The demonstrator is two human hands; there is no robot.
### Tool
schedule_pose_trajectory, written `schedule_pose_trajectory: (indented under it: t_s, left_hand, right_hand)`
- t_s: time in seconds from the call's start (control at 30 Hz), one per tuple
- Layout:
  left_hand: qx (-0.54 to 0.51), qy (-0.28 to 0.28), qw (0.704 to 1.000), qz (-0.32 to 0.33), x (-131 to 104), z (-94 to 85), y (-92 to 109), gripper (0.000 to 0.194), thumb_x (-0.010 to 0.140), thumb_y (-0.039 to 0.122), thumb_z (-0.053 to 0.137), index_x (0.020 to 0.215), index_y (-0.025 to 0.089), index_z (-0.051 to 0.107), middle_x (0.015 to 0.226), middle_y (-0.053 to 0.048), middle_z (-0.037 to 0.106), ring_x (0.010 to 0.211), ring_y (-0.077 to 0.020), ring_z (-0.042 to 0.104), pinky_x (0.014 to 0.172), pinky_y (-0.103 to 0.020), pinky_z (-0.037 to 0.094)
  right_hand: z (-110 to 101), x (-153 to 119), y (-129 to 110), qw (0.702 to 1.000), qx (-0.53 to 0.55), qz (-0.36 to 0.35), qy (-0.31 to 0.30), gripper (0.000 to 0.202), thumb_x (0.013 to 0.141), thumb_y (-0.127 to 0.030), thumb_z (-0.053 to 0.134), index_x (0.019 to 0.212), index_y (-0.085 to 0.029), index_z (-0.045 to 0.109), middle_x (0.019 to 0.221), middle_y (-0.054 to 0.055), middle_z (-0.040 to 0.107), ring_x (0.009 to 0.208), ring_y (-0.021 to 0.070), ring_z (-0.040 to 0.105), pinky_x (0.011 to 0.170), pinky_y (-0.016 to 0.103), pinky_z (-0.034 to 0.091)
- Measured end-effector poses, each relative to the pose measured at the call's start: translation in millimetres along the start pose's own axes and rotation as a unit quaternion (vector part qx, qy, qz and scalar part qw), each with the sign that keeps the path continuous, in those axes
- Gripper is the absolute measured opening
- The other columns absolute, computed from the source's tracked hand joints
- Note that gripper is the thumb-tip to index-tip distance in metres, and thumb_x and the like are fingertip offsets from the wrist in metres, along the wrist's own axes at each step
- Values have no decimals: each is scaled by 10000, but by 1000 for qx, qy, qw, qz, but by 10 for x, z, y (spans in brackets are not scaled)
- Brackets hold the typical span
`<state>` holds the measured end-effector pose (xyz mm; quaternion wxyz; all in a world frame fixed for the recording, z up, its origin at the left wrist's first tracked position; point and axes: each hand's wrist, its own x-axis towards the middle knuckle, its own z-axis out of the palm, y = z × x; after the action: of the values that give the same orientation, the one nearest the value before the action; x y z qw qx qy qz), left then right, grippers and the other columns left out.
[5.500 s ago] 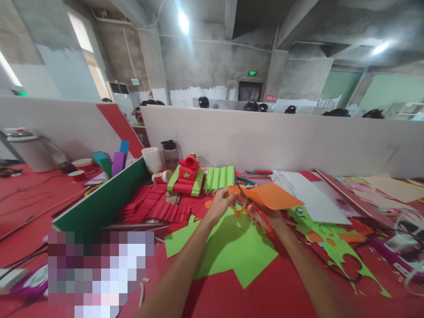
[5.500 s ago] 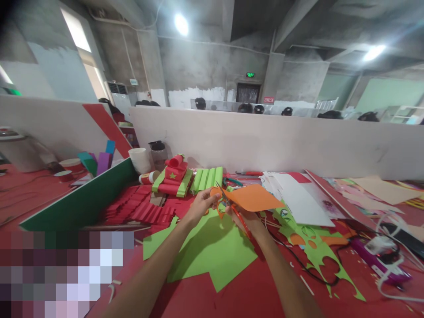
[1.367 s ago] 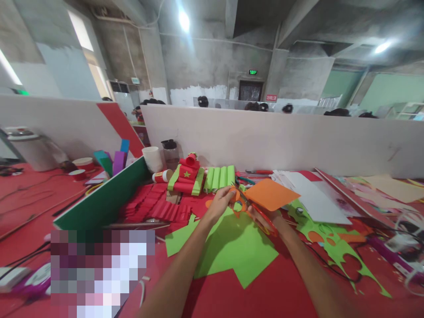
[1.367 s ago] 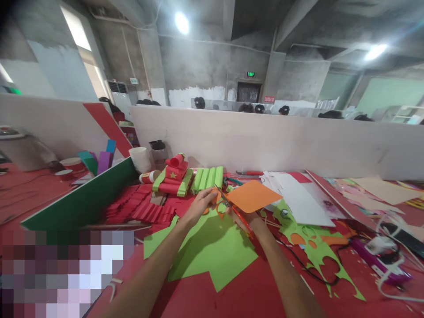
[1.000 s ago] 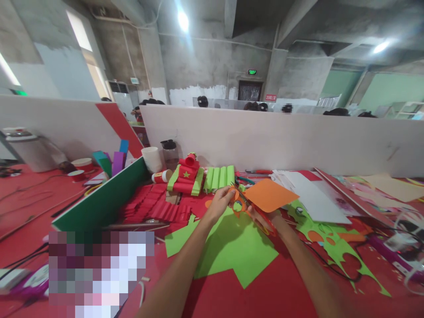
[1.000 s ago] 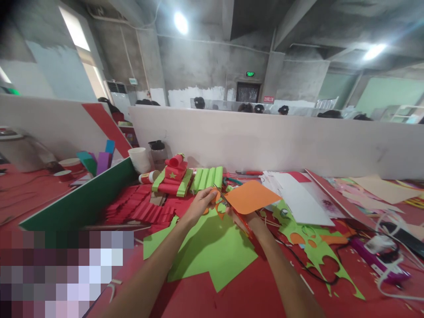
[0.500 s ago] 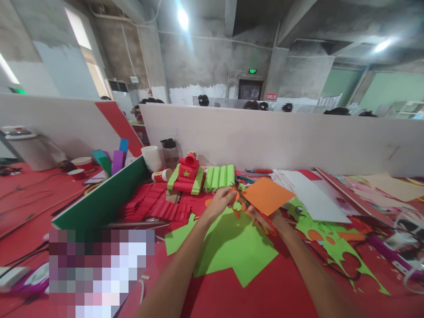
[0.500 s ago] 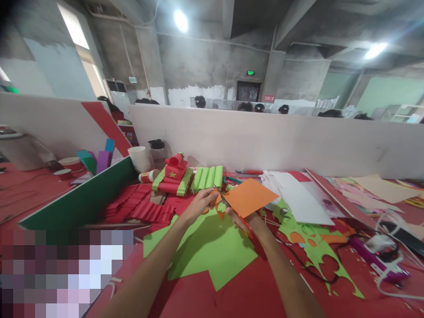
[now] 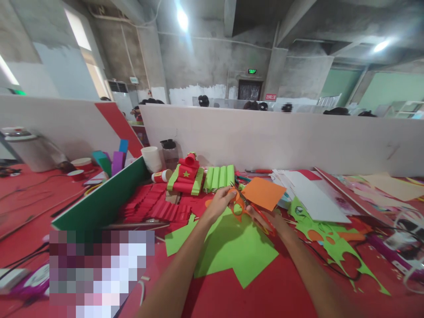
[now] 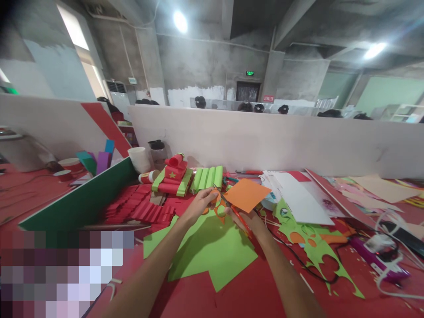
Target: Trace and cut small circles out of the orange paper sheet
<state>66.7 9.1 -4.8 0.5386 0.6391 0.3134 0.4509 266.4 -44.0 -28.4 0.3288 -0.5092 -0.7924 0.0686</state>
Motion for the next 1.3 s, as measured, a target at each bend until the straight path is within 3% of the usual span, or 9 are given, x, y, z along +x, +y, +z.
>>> schedule_pose_trajectory:
  t_s: [0.07,0.17,0.23,0.33,0.6,0.87,1.3]
  left_hand:
    - [-10,14,1000,-1,-6,9,10,336,800,483,618,716,191,474,608,56,454,507,-85,438,528,-229,352]
    - [-21,39,999,4,2,10,5,352,791,496,635,723,192,470,602,59,452,494,-79,428,510,-221,342]
    - [-29,53,998,8,15,6,-7,355,788,502,641,736,191,478,594,62,448,482,-75,419,494,-217,328]
    - [-37,69,997,11,29,9,-21,363,778,515,651,755,190,491,581,67,444,468,-71,413,481,-215,317]
    - [-21,72,997,26,22,12,-24,359,801,514,636,761,191,483,551,64,459,475,-79,426,487,-215,326]
    - [-19,49,998,33,27,7,-26,362,796,511,639,755,188,481,579,58,467,490,-77,423,495,-215,336]
    - [-4,55,998,15,-10,20,15,362,793,514,634,745,188,484,572,53,470,489,-84,448,470,-207,334]
  right_hand:
    - [1,36,2,999,19,20,-34,360,968,-468,409,989,-221,670,705,38,671,684,215,660,669,323,559]
    - [15,89,-8,984,134,85,-76,401,941,-541,463,1001,-188,645,600,-8,572,497,156,550,474,254,479]
    - [29,108,-20,964,224,118,-84,449,891,-599,531,1018,-178,622,573,-36,506,428,121,464,391,220,391]
    - [51,114,-33,950,276,121,-78,486,839,-640,588,995,-180,604,564,-50,473,409,99,413,373,197,331]
    - [88,122,-33,939,309,127,-83,552,809,-701,580,997,-182,578,549,-63,461,385,93,392,365,197,316]
    - [66,132,-44,942,296,127,-94,645,797,-779,502,1022,-178,571,578,-42,495,441,119,457,415,218,385]
    - [23,106,-42,948,279,123,-90,496,832,-654,586,1005,-190,604,562,-50,477,409,98,390,384,199,319]
